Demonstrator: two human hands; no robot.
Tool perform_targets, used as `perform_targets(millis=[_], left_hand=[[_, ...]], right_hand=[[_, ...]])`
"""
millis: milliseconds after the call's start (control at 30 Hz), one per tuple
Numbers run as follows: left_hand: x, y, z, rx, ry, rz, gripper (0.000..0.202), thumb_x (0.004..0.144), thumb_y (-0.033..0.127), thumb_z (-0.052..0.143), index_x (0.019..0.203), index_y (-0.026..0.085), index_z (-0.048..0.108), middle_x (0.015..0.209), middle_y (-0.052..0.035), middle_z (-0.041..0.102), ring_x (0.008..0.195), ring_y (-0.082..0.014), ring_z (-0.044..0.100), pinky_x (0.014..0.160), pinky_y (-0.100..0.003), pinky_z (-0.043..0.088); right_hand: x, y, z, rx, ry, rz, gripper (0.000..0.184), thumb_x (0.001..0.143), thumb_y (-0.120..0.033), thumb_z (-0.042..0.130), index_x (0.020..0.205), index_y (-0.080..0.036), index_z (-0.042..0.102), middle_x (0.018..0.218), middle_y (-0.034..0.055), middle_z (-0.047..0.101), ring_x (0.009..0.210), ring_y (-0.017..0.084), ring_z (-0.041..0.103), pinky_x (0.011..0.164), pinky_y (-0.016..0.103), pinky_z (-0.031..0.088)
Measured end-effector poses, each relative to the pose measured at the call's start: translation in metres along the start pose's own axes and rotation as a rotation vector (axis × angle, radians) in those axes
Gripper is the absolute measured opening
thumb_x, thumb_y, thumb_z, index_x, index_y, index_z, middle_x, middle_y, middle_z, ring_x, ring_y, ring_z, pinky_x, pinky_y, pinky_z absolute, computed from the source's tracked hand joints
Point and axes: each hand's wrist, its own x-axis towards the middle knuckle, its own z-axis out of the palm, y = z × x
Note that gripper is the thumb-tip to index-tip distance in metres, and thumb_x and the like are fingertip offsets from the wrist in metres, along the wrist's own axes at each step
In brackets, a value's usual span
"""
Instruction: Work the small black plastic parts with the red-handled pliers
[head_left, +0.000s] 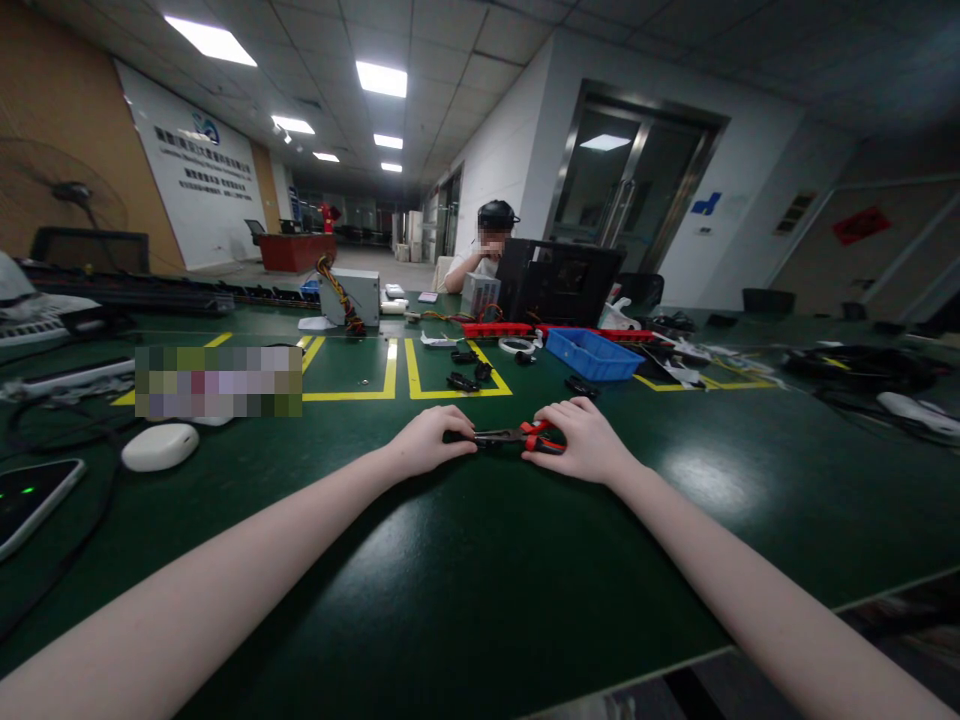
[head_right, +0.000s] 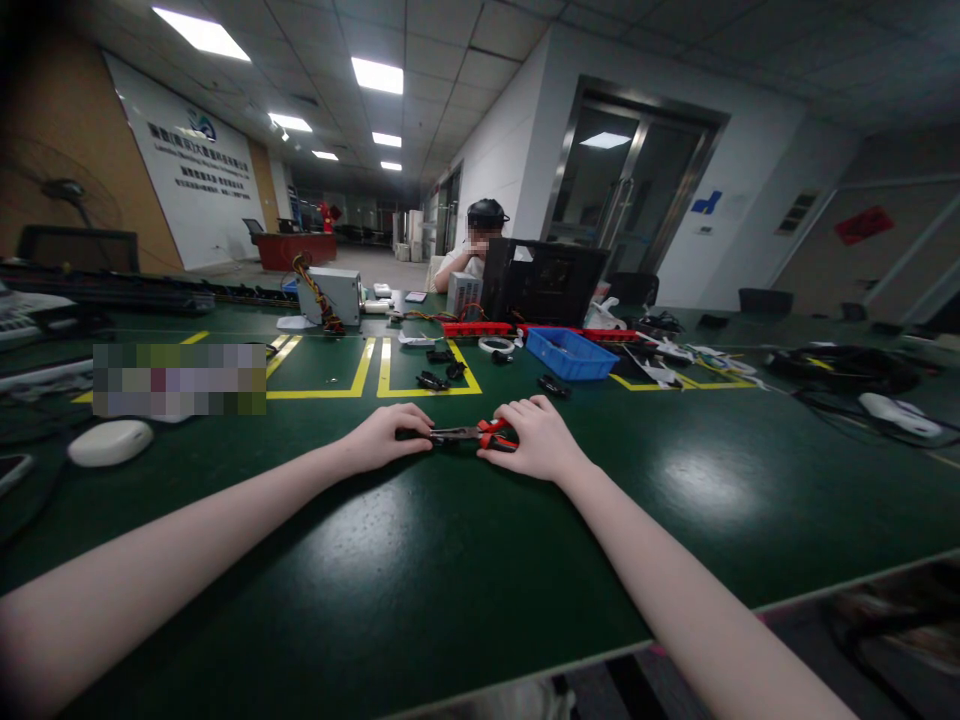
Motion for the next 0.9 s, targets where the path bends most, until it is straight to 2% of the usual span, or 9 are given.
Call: perform_targets(millis=[300, 600, 900], left_hand=[[0.0003, 0.0001, -0.0003, 0.02, -0.007, -0.003, 0.012, 0.085, 0.027, 0.067, 0.091, 0.019, 0.074, 0.105, -0.0068, 0.067, 0.097, -0.0204, 0.063, 0.091, -0.035, 0.048], [-0.0001, 0.0024, -0.0013, -0.004, 0.007, -0.005, 0.01, 0.084, 0.024, 0.069, 0.091, 0.018, 0.074, 0.105, -0.007, 0.068, 0.097, -0.0203, 0.064, 0.091, -0.035, 0.048], [-0.0007, 0.0024, -0.0014, -0.042, -0.003, -0.027, 0.012, 0.083, 0.025, 0.07, 0.091, 0.019, 0.075, 0.107, -0.0071, 0.067, 0.098, -0.0196, 0.064, 0.093, -0.034, 0.048]], right_hand=[[0.0033, -0.0074, -0.0037, -0.022, -0.06, 0.002, 0.043, 0.078, -0.06, 0.062, 0.09, -0.019, 0.059, 0.083, 0.0053, 0.067, 0.076, 0.021, 0.06, 0.076, 0.036, 0.036], [0.0012, -0.0021, -0.0056, -0.096, 0.049, -0.03, 0.044, 0.078, -0.057, 0.062, 0.098, -0.018, 0.059, 0.095, 0.0094, 0.067, 0.088, 0.025, 0.059, 0.082, 0.038, 0.036], [-0.0003, 0.0012, -0.0033, -0.111, 0.037, -0.057, 0.045, 0.079, -0.06, 0.06, 0.096, -0.018, 0.06, 0.091, 0.0096, 0.067, 0.085, 0.025, 0.06, 0.084, 0.039, 0.036]])
